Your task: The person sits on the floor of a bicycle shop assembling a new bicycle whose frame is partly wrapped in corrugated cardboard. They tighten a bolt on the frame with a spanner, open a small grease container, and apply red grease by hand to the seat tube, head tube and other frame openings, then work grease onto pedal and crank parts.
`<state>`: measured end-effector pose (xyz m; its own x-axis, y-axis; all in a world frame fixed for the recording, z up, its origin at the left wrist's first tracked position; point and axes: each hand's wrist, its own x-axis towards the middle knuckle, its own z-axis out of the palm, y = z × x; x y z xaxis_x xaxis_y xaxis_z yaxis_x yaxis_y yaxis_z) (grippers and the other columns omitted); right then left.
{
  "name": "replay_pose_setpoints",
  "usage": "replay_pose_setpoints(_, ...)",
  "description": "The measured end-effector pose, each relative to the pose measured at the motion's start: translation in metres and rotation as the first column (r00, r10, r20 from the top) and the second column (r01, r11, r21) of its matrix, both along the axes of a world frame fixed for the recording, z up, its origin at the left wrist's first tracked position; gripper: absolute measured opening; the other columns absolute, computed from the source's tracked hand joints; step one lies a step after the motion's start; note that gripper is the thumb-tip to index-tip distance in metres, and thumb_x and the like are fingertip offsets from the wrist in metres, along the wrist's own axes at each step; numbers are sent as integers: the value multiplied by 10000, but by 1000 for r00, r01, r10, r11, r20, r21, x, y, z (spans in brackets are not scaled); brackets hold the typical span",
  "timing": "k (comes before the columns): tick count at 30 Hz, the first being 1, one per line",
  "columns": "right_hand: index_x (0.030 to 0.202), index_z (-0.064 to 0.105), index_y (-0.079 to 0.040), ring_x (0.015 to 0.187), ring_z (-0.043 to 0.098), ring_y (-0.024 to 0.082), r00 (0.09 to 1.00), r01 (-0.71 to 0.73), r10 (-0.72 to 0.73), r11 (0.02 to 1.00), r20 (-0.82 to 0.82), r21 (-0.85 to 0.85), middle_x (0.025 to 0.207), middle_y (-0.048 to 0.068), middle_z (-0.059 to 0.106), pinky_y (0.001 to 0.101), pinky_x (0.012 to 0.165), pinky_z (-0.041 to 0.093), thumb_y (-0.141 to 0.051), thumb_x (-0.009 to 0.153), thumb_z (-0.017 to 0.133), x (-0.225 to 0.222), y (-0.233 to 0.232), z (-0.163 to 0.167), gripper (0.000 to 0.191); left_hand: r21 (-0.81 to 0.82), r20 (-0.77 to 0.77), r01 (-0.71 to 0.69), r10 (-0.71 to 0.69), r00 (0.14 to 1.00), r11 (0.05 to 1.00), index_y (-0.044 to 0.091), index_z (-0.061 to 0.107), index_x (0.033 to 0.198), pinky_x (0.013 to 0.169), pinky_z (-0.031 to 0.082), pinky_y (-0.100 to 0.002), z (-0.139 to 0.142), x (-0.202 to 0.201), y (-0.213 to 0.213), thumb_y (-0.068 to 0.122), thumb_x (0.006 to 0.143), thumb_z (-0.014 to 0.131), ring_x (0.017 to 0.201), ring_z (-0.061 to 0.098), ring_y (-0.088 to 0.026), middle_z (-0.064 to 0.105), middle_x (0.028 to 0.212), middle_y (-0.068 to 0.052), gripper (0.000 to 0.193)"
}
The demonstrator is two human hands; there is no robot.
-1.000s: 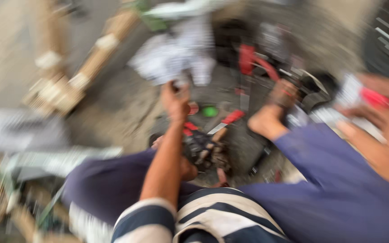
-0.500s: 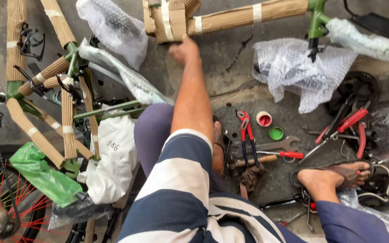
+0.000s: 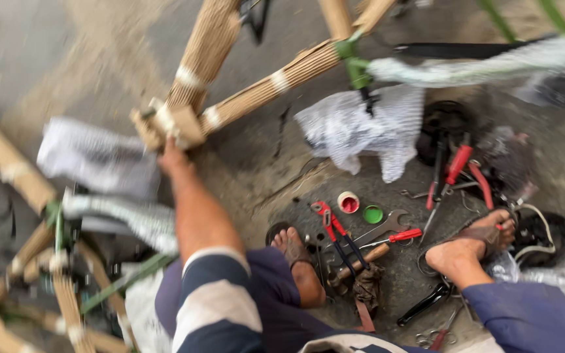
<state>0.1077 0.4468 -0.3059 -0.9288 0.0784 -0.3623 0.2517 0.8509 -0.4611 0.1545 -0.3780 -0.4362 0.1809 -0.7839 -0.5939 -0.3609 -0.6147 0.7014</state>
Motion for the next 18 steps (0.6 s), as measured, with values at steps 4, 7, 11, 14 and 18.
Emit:
replay_pose_setpoints(4, 1622, 345, -67, 1112, 658, 265, 1000, 17, -18, 1000, -16, -25, 1268, 211, 638, 381, 947, 554, 10, 886, 704, 7, -20, 22, 823, 24, -312, 223, -204, 928, 975, 50, 462, 1503, 1097, 382, -522, 13, -5, 0, 652, 835, 673, 1335, 513, -303, 540, 1488, -115, 924)
replay_pose_setpoints(7, 1635, 348, -71, 1106, 657, 265, 995, -61, 53, 993, -81, -101, 1244, 212, 654, 381, 943, 553, 4, 886, 706, -6, -58, 59, 833, 68, -258, 232, -207, 944, 970, 122, 357, 1603, 1157, 279, -552, 29, -2, -6, 766, 836, 571, 1444, 427, -316, 453, 1578, -92, 1024)
replay_pose_setpoints(11, 1430, 337, 22, 1091, 681, 252, 949, -257, 207, 946, -238, -199, 1626, 266, 393, 371, 978, 562, 47, 790, 701, -21, -112, 134, 736, 12, -261, 239, -227, 938, 971, 146, 398, 1583, 1139, 368, -503, 67, 10, -9, 907, 825, 498, 1419, 485, -356, 533, 1539, -93, 1079)
replay_pose_setpoints(14, 1345, 355, 24, 1090, 693, 262, 896, -406, 319, 871, -311, -278, 1619, 257, 376, 368, 986, 571, 58, 781, 720, -19, -146, 185, 672, 162, -149, 338, -315, 937, 927, 232, 488, 1535, 1019, 351, -469, 108, 21, -2, 991, 753, 329, 1331, 503, -353, 633, 1447, -58, 1101)
replay_pose_setpoints(18, 1286, 360, 7, 1058, 695, 263, 842, -504, 403, 825, -359, -257, 1510, 233, 402, 354, 895, 589, 61, 758, 719, -4, -156, 234, 641, 149, -383, 362, -283, 879, 920, 243, 488, 1468, 818, 580, -422, 148, 30, 30, 933, 716, 449, 1133, 636, -286, 628, 1333, -74, 1021)
